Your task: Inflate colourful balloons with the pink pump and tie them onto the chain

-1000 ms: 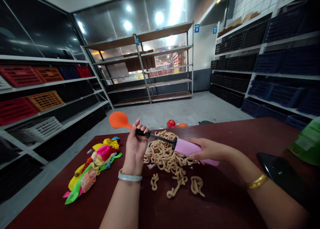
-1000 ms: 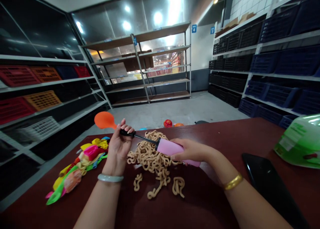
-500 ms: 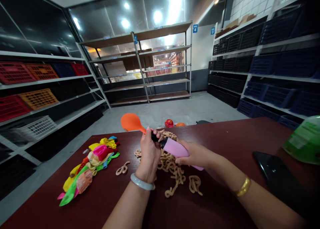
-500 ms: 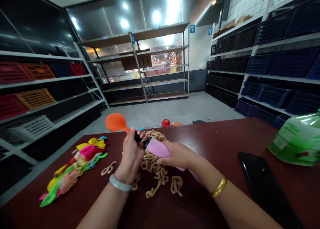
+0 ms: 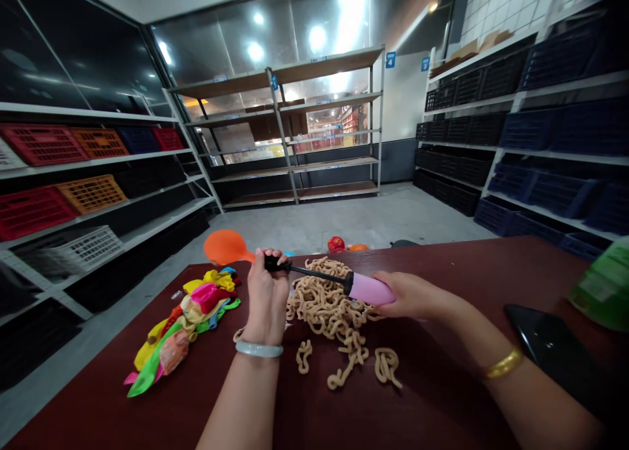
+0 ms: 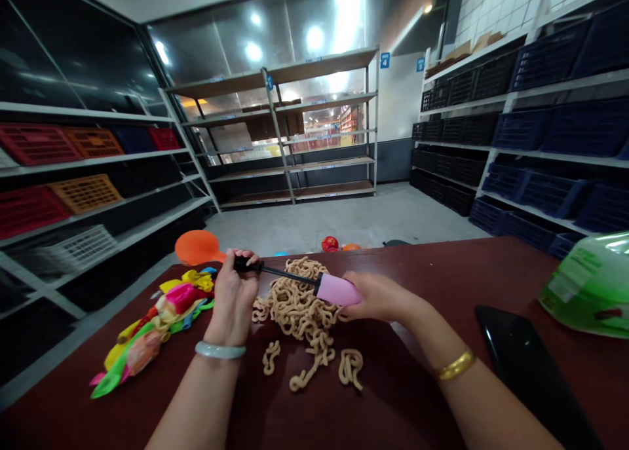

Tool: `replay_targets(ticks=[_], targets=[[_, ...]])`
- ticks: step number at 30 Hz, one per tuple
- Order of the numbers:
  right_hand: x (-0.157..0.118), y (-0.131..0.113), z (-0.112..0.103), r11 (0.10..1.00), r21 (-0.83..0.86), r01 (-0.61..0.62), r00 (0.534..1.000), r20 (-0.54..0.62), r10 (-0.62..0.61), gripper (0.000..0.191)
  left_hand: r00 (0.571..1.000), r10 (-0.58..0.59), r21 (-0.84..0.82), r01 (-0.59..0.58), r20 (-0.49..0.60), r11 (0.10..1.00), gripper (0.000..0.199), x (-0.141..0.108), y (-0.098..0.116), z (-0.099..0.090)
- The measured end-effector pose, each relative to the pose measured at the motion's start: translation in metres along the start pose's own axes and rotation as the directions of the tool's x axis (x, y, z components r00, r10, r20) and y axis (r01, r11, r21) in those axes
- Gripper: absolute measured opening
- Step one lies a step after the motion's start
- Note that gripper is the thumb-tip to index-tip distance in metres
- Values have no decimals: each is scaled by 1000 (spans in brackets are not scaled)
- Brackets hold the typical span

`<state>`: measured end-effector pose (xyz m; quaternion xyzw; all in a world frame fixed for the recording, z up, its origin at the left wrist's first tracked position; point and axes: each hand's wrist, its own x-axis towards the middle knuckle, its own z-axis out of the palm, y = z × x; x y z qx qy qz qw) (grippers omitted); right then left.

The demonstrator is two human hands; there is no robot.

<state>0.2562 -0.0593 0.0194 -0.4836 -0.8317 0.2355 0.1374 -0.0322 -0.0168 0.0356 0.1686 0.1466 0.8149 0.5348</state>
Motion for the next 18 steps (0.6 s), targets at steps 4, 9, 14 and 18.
replay_targets(ticks=[4, 9, 14, 18], targets=[[4, -16, 10, 985, -160, -58, 994, -99, 42, 44, 998, -53, 24, 52, 46, 998, 19, -27, -28, 11], [5, -36, 22, 980, -164, -110, 982, -168, 82, 46, 984, -94, 107, 79, 149, 991, 24, -68, -60, 24], [6, -42, 28, 952, -243, -188, 962, -240, 129, 48, 981, -118, 113, 101, 152, 988, 23, -72, -62, 25], [8, -36, 24, 942, -285, -177, 959, -267, 100, 46, 984, -79, 84, 66, 157, 994, 18, -53, -42, 22]])
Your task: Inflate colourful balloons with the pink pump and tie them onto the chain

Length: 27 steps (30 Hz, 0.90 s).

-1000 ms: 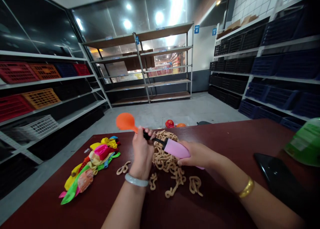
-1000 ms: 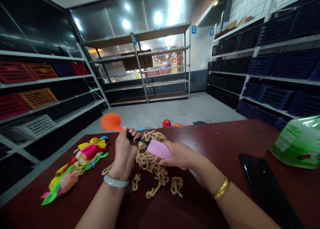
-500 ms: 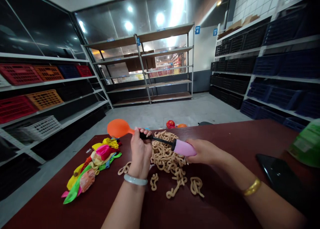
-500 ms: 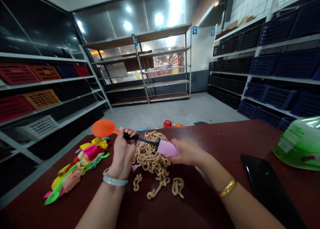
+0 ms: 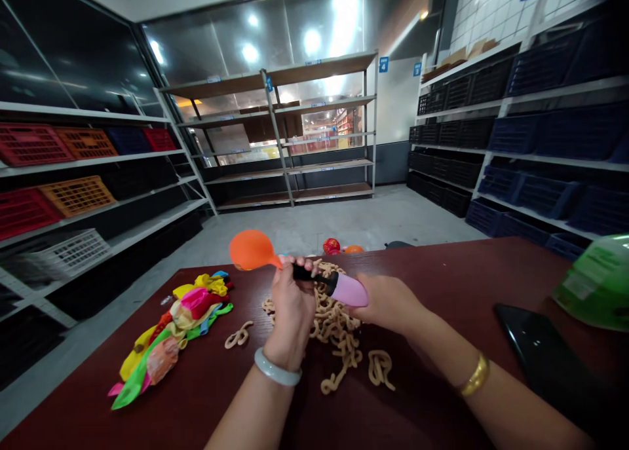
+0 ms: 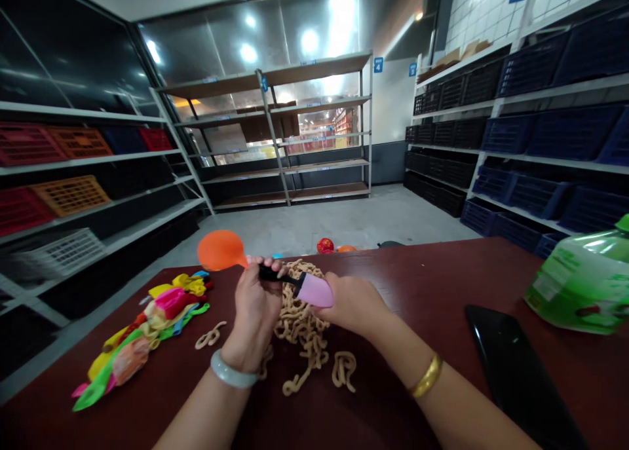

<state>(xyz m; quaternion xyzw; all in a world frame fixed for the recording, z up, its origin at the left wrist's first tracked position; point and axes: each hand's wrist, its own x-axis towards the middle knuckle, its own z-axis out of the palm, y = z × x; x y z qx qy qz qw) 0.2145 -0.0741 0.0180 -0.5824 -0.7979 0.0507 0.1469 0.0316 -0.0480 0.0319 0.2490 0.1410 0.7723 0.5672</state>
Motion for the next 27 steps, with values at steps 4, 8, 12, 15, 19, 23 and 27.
replay_targets(ticks=[4, 8, 12, 15, 19, 23, 27], targets=[[3, 10, -3, 1000, -22, 22, 998, 57, -21, 43, 987, 130, -8, -132, -94, 991, 20, 25, 35, -15], [4, 18, -3, 999, 18, 35, 990, 139, -37, 41, 967, 219, 18, -219, -132, 976, 23, 35, 50, -24], [3, 16, -1, 995, 79, 63, 983, 164, -76, 45, 977, 180, 51, -175, -112, 983, 25, 19, 26, -15], [0, 9, -3, 993, 105, 59, 988, 139, -73, 47, 995, 87, 50, -84, -54, 995, 25, -2, -3, -1], [-4, 2, -7, 994, 105, 42, 993, 106, -54, 47, 1000, -1, 11, 2, -27, 1000, 25, -21, -24, 11], [-4, 0, -9, 993, 117, 32, 994, 101, -44, 47, 1000, -20, -2, 20, -8, 1000, 22, -20, -20, 11], [-2, 2, -11, 980, 198, 14, 995, 94, -34, 45, 994, -90, 15, 89, 68, 996, 20, -16, -9, 10]])
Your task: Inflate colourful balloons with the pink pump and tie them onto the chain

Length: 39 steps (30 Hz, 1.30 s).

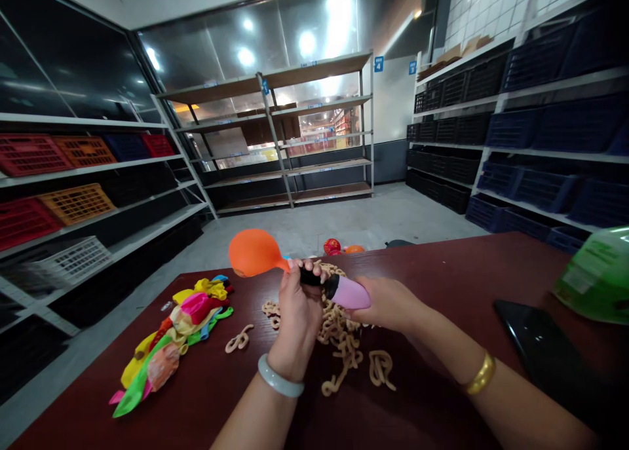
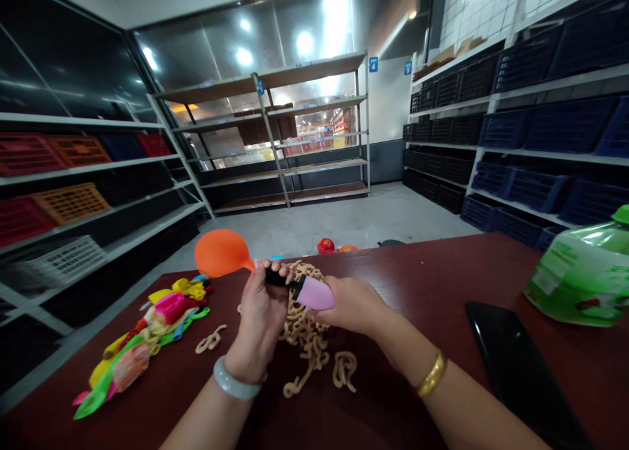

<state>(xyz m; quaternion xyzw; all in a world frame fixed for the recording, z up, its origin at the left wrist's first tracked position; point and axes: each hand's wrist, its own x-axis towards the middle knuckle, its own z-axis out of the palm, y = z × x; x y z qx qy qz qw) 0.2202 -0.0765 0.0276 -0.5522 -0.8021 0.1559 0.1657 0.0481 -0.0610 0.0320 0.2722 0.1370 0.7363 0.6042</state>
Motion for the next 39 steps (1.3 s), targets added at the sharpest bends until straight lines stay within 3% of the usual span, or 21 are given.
replay_targets(ticks=[5, 8, 11, 19, 25, 27, 29, 32, 34, 39], targets=[[1, 10, -3, 968, 250, -10, 998, 57, -4, 51, 987, -115, -8, 117, 117, 993, 20, 0, 5, 1], [1, 15, -2, 908, 420, -10, 991, 122, -46, 52, 979, -144, 14, 143, 143, 990, 23, 1, 8, 0], [2, 18, -1, 835, 550, -25, 976, 192, -98, 52, 975, -172, 55, 166, 141, 985, 12, 2, 12, 0], [1, 20, -4, 766, 639, -68, 954, 266, -138, 45, 958, -171, 18, 172, 231, 985, 21, -4, 10, 5], [-1, 20, -7, 707, 692, -147, 928, 344, -144, 55, 968, -145, 113, 124, 203, 986, 18, -4, 9, 6], [-1, 18, -7, 727, 673, -138, 923, 353, -152, 54, 972, -144, 102, 127, 183, 987, 15, -3, 5, 6], [-1, 14, -4, 817, 571, -73, 943, 306, -130, 48, 982, -119, 89, 107, 147, 990, 18, -2, -1, 5], [1, 7, 1, 980, 198, -6, 998, 64, -7, 43, 995, -69, 80, 63, 74, 995, 21, 4, -3, 1], [2, 5, 4, 999, -2, -33, 998, -55, 33, 42, 999, -30, 54, 28, 28, 998, 21, 14, 5, -6], [4, 20, -1, 989, -149, -23, 1000, -11, 22, 39, 993, 100, -16, -101, -66, 995, 18, 44, 50, -32]])
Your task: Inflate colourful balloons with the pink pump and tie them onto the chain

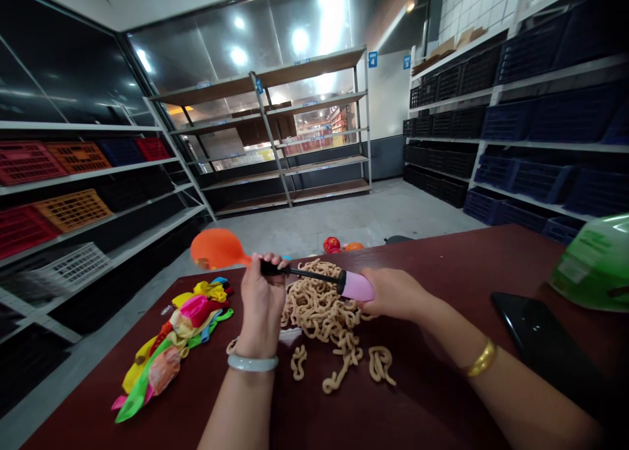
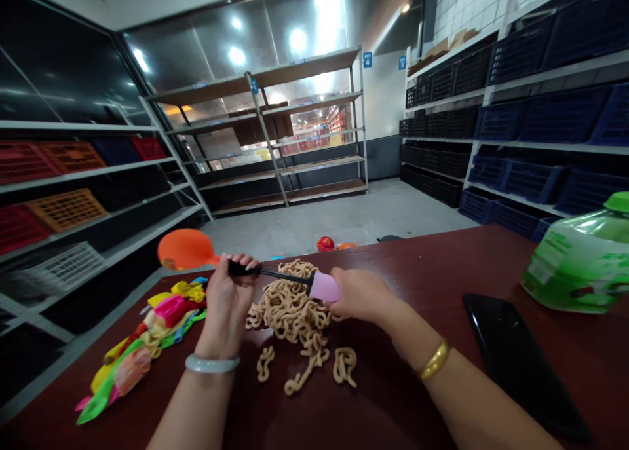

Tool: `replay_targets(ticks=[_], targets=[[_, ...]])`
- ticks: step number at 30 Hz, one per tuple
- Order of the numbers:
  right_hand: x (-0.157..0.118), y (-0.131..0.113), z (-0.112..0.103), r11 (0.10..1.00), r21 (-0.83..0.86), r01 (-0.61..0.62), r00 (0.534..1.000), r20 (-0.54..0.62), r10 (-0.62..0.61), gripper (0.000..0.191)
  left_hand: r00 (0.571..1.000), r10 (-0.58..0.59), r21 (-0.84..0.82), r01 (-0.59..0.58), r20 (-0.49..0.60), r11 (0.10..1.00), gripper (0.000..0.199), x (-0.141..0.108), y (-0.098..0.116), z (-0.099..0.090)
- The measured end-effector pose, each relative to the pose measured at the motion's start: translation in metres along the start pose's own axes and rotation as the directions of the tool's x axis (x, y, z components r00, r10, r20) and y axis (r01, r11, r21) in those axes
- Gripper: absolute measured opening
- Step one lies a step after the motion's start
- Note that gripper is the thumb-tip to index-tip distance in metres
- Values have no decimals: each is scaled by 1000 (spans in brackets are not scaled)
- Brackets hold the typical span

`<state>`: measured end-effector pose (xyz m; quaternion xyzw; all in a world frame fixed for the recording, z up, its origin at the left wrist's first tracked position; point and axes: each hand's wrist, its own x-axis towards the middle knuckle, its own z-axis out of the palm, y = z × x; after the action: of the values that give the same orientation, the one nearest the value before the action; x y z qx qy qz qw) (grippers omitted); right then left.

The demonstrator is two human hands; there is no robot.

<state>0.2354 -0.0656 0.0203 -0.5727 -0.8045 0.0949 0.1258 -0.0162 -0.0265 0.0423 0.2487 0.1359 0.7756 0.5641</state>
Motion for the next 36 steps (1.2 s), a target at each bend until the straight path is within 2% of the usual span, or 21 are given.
replay_targets(ticks=[3, 5, 8, 13, 16, 18, 21, 26, 29, 32, 36], targets=[[0, 11, -2, 997, -81, -9, 1000, -29, 7, 38, 999, 31, 2, -31, -14, 1000, 20, 10, 11, -8], [0, 13, -1, 992, -126, -13, 998, -65, 5, 37, 999, 48, 10, -48, -26, 999, 20, 8, 5, -8], [0, 4, 3, 988, -147, -44, 996, -87, 32, 38, 997, 57, 14, -56, -45, 998, 21, -6, -17, 1], [-2, -19, 9, 993, -97, -63, 994, -93, 54, 38, 998, -65, 40, 64, 17, 997, 21, -44, -61, 22], [-3, -24, 10, 995, -73, -70, 992, -115, 61, 38, 995, -95, 52, 93, 32, 994, 23, -57, -72, 31], [-3, -23, 9, 996, -68, -64, 992, -112, 56, 39, 996, -93, 55, 91, 19, 994, 23, -56, -69, 32], [-2, -16, 8, 996, -77, -45, 994, -107, 36, 39, 998, -57, 47, 58, -21, 997, 21, -40, -52, 24], [1, -1, 5, 994, -111, -23, 997, -69, 16, 37, 992, 98, 22, -97, -73, 995, 17, -4, -7, -1], [1, -1, 5, 996, -85, -33, 999, -40, 30, 37, 980, 171, 9, -171, -106, 985, 18, 0, -2, -6], [0, -7, 6, 998, -56, -35, 999, -23, 34, 38, 977, 168, 13, -168, -128, 986, 20, -16, -23, 2], [-3, -20, 6, 999, -4, -49, 999, -12, 49, 38, 996, 18, 44, -14, -83, 999, 24, -47, -63, 26]])
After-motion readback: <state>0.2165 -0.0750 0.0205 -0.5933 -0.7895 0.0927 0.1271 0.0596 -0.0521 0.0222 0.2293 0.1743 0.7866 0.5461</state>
